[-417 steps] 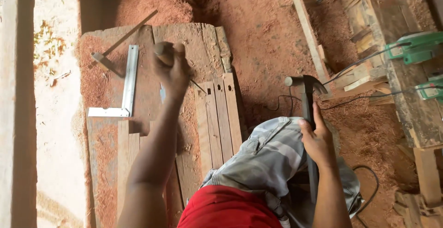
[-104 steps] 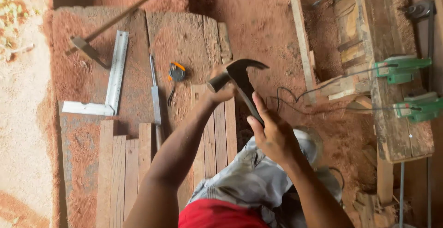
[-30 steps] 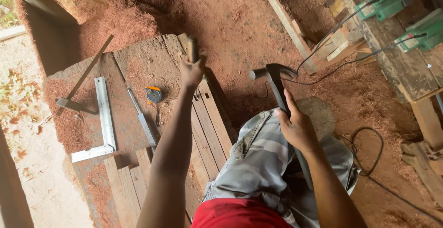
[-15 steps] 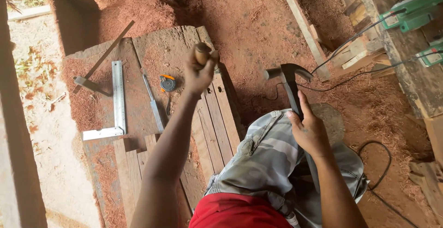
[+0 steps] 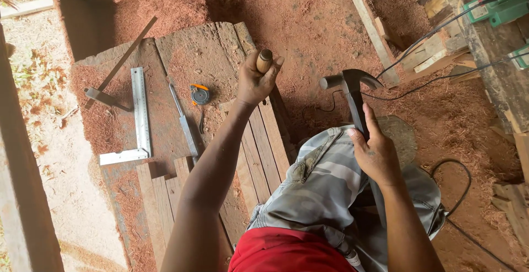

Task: The person uses a hammer and a chisel to carve a groove into a wooden plank. They repeatedly strike the chisel with the hammer to remove wood chips and deepen the cut along the plank's length.

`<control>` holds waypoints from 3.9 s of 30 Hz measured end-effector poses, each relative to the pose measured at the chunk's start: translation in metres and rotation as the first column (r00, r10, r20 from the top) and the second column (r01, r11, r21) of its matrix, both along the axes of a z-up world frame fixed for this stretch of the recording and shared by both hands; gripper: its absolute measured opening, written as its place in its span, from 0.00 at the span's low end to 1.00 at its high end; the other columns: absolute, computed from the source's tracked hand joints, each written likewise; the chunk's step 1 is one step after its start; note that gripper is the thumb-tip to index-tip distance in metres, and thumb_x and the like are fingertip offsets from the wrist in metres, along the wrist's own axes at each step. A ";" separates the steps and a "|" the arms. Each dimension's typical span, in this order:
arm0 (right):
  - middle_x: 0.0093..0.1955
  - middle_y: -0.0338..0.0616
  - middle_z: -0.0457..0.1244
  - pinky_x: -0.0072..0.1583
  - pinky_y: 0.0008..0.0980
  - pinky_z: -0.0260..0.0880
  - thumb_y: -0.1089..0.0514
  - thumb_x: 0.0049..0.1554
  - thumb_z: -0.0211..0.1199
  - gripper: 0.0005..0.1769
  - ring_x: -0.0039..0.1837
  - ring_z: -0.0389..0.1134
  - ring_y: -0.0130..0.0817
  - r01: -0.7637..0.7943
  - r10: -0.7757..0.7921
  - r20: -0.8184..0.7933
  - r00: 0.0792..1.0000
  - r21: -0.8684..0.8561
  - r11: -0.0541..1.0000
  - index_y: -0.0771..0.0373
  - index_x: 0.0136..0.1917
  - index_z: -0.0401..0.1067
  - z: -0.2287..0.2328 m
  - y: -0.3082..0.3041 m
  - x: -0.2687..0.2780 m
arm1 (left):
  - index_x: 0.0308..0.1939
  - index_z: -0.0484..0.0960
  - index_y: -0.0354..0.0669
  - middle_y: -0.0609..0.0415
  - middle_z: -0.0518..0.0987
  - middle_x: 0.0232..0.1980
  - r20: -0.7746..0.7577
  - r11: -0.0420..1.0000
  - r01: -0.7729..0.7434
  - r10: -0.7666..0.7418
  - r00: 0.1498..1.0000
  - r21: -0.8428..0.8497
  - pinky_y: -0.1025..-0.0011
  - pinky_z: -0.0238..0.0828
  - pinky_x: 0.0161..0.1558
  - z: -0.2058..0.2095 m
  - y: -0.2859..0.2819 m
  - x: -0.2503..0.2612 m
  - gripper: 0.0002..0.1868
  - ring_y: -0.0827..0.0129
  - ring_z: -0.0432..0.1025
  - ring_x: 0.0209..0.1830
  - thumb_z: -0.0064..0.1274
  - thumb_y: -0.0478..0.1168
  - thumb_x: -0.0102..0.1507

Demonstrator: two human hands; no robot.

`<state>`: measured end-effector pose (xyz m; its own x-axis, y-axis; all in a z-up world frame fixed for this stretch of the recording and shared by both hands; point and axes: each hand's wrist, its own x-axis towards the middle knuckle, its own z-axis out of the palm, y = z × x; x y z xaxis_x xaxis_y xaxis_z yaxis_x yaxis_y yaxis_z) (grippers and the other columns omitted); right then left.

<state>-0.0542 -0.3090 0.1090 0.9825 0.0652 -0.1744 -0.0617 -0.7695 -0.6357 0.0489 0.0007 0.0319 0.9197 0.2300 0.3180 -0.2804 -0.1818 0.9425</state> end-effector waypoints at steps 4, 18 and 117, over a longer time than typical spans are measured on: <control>0.58 0.60 0.69 0.58 0.50 0.71 0.39 0.61 0.55 0.42 0.58 0.73 0.59 0.070 -0.075 -0.135 0.988 -0.041 0.997 0.42 0.84 0.48 0.011 0.006 0.001 | 0.40 0.76 0.41 0.59 0.79 0.33 -0.008 0.999 -0.003 0.003 1.000 0.040 0.76 0.76 0.35 0.001 0.000 -0.002 0.13 0.81 0.74 0.33 0.64 0.43 0.67; 0.67 0.59 0.65 0.60 0.51 0.69 0.39 0.62 0.55 0.41 0.63 0.69 0.62 0.022 -0.022 -0.025 0.999 -0.007 1.000 0.46 0.84 0.49 -0.003 -0.004 -0.001 | 0.44 0.78 0.39 0.60 0.80 0.36 -0.010 1.000 -0.019 0.019 1.000 -0.013 0.76 0.76 0.38 0.005 -0.004 -0.002 0.13 0.81 0.73 0.36 0.63 0.43 0.66; 0.61 0.57 0.68 0.51 0.45 0.70 0.41 0.62 0.54 0.41 0.52 0.71 0.49 0.010 -0.005 -0.081 0.997 0.062 0.998 0.45 0.84 0.47 0.012 0.000 0.002 | 0.30 0.69 0.42 0.53 0.69 0.28 0.537 0.820 -0.436 0.194 0.821 0.371 0.67 0.60 0.31 0.081 0.013 -0.089 0.17 0.65 0.64 0.27 0.63 0.44 0.61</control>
<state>-0.0525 -0.3086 0.1212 0.9660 0.0709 -0.2485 -0.1203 -0.7278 -0.6752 -0.0405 0.0138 0.1133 0.5380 0.1959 0.8199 -0.4981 -0.7108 0.4967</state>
